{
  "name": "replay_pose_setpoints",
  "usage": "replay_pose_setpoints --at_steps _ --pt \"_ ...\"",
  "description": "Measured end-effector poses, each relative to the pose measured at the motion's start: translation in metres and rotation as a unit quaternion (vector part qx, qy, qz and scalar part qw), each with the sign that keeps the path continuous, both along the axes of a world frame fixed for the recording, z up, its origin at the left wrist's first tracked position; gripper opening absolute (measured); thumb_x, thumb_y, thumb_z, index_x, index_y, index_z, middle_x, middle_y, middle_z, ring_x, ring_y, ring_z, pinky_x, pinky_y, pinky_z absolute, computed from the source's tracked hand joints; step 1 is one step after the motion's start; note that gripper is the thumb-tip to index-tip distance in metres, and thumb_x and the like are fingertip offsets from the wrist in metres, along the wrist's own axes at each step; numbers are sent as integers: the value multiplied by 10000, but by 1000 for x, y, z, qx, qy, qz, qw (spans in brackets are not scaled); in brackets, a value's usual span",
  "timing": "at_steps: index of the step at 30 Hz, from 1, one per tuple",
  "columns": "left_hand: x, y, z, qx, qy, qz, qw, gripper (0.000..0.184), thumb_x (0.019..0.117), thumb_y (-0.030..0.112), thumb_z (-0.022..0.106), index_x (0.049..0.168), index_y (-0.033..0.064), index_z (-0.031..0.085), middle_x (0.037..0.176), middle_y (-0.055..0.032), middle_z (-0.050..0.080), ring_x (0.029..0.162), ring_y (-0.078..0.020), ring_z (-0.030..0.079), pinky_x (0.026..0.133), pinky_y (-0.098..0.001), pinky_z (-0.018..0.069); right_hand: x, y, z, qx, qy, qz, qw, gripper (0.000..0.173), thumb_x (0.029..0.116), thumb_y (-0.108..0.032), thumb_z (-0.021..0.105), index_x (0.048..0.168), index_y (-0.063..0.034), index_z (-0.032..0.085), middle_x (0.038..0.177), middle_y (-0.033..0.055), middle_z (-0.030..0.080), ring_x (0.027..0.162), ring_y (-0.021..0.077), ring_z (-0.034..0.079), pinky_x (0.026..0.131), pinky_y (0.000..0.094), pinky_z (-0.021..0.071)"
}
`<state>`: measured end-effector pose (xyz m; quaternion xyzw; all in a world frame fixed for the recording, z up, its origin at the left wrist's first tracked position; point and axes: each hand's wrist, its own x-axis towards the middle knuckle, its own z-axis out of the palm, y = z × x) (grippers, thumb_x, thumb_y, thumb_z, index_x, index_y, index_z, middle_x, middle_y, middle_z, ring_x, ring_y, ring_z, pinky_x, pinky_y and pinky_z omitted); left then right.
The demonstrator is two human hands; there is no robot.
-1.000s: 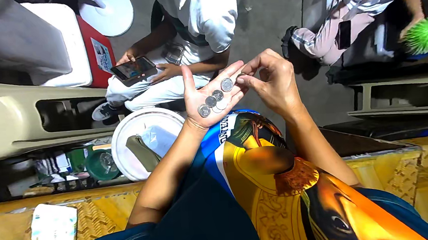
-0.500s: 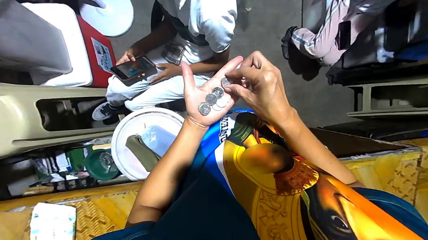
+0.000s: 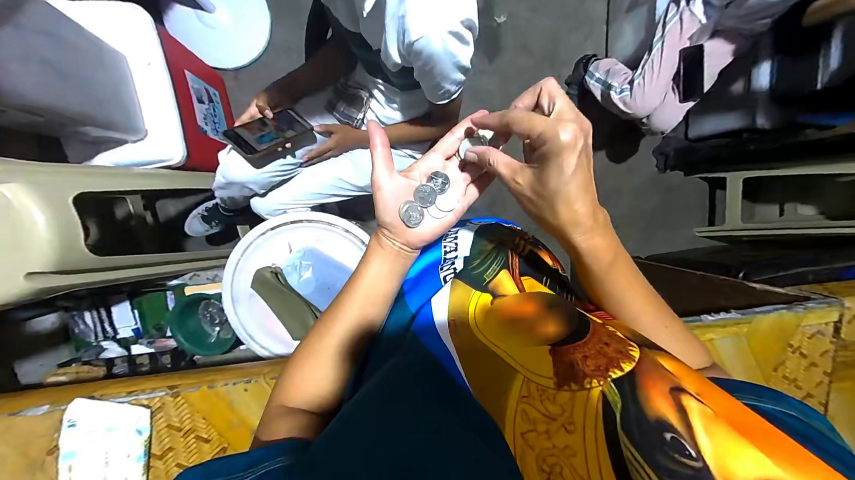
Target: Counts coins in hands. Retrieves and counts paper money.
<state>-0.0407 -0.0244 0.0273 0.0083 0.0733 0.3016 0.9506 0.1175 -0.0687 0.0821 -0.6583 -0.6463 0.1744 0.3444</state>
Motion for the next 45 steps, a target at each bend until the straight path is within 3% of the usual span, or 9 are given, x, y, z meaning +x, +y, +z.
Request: replay_pose_setpoints --at_steps 4,8,11,17,22,28,32,39,45 --pt "2 3 -11 53 22 -6 998 1247 793 883 -151 1576 49 343 1561 -197 431 1345 -284 522 1063 -391 468 -23 -12 -2 -36 -17 43 998 342 891 -322 792 1047 -17 780 878 139 654 718 223 643 619 387 542" --pt "6 6 -51 61 -90 -7 994 1251 790 927 -53 1628 29 183 1680 -219 199 1557 -340 211 1252 -490 227 -21 -20 -54 28 -96 53 994 406 900 -486 763 1082 -123 748 848 4 574 674 108 546 577 288 472" --pt "4 3 -25 46 5 7 999 1258 800 903 -108 1586 19 320 1608 -218 371 1497 -327 359 1207 -452 328 -34 -12 -26 -40 -45 57 997 264 883 -266 792 972 -27 728 834 93 614 690 203 613 596 367 511" --pt "7 6 -51 48 -94 -6 994 1286 768 941 -74 1625 20 189 1676 -212 221 1561 -340 200 1258 -495 211 -14 -7 -54 -62 128 94 985 143 918 -241 783 977 -117 742 949 -9 710 850 58 693 759 261 616" --pt "2 2 -4 26 18 16 999 1200 840 868 -91 1522 22 419 1513 -189 489 1351 -278 518 1087 -381 450 -14 5 10 -123 215 18 969 94 884 -48 738 974 -22 747 877 23 741 765 4 680 730 188 573" --pt "4 2 -4 32 18 11 999 1213 822 864 -128 1515 20 399 1398 -190 549 1274 -271 549 1091 -398 438 10 12 15 -118 120 22 985 113 886 -101 755 992 -63 769 864 -25 725 634 -37 517 628 167 447" --pt "5 1 0 14 23 18 999 1181 840 862 -106 1475 38 454 1365 -167 587 1273 -262 565 1093 -420 443 7 17 8 -97 44 44 993 111 881 -125 747 964 -72 797 886 67 694 786 110 621 738 290 498" --pt "4 2 3 -23 41 33 998 1141 854 874 -49 1433 47 484 1363 -164 574 1249 -268 571 1073 -422 463 -1 11 2 -42 27 39 998 221 895 -194 770 1077 -72 800 931 87 593 769 105 538 680 227 442" --pt "3 4 -6 28 21 19 999 1213 823 877 -112 1565 27 333 1570 -198 424 1415 -289 468 1120 -382 429 -12 -10 0 -97 33 115 988 220 913 -204 752 1087 -77 799 904 110 642 780 194 626 693 360 532"
